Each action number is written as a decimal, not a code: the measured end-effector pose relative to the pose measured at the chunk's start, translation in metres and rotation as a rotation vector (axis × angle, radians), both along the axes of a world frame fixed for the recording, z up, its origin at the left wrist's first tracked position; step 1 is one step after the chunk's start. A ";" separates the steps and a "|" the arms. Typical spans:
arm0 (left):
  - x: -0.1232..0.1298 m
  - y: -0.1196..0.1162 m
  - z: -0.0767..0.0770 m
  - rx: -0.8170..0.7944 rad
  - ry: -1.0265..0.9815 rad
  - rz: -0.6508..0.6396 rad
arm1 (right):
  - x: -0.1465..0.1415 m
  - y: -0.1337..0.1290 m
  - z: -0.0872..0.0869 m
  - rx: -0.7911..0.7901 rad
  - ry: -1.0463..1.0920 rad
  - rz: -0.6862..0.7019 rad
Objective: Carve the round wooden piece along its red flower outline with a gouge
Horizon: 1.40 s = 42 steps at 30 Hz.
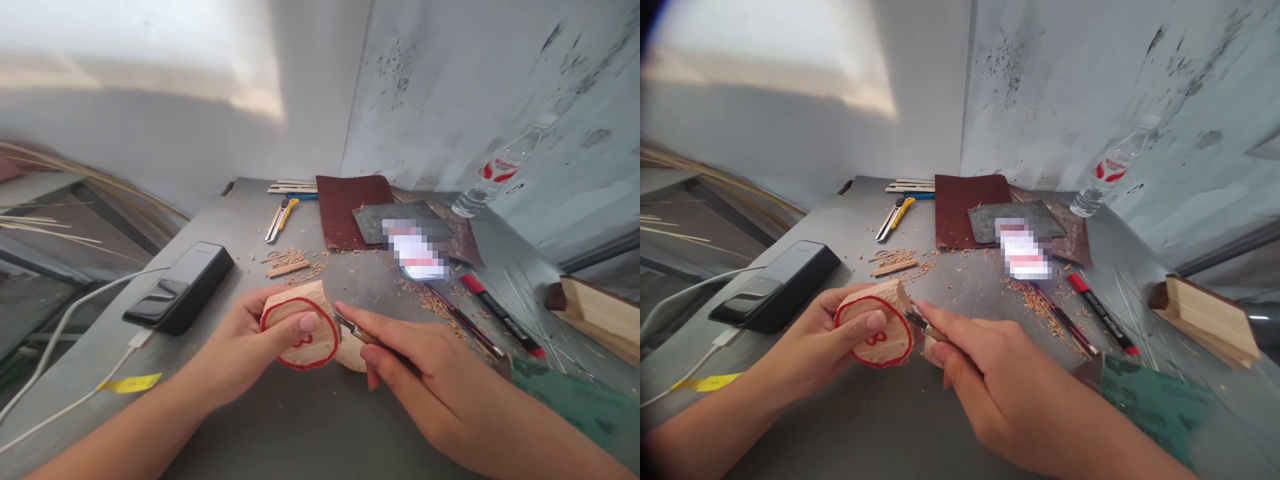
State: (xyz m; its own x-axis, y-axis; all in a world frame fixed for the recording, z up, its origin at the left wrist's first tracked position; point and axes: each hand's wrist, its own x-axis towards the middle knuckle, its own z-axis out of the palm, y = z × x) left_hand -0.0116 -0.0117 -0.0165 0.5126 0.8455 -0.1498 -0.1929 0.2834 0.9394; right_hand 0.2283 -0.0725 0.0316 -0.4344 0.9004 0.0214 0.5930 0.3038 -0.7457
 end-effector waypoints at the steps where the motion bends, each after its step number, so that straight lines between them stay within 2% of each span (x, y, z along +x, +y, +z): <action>1: 0.000 0.000 0.001 0.005 -0.005 0.004 | -0.001 0.000 0.000 -0.003 0.002 -0.001; 10: 0.003 -0.001 -0.001 0.022 -0.044 0.032 | -0.011 -0.003 0.001 -0.010 0.106 -0.030; 14: 0.004 -0.003 -0.004 0.019 -0.082 0.020 | -0.011 -0.007 -0.005 0.059 0.086 -0.021; 19: 0.008 -0.009 0.000 0.013 -0.063 0.071 | -0.015 -0.010 -0.009 0.144 0.068 -0.042; 24: 0.011 -0.012 0.002 0.011 -0.060 0.053 | -0.017 -0.012 -0.011 0.113 0.112 -0.058; 28: 0.012 -0.010 0.001 0.010 -0.056 0.042 | -0.015 -0.012 -0.019 0.245 0.056 -0.025; 30: 0.012 -0.010 0.002 0.019 -0.049 0.044 | -0.016 -0.011 -0.019 0.192 0.095 -0.038; 34: 0.013 -0.010 0.006 0.026 -0.007 0.058 | -0.019 -0.008 -0.010 -0.088 0.215 -0.073; 37: 0.014 -0.008 0.009 -0.021 0.021 0.050 | -0.015 -0.005 -0.005 -0.235 0.153 -0.099; 39: 0.014 -0.005 0.009 -0.082 0.036 0.029 | -0.009 -0.003 -0.005 -0.270 0.093 -0.105; 42: 0.013 -0.001 0.008 -0.136 0.076 0.009 | 0.000 0.003 -0.005 -0.159 0.033 -0.142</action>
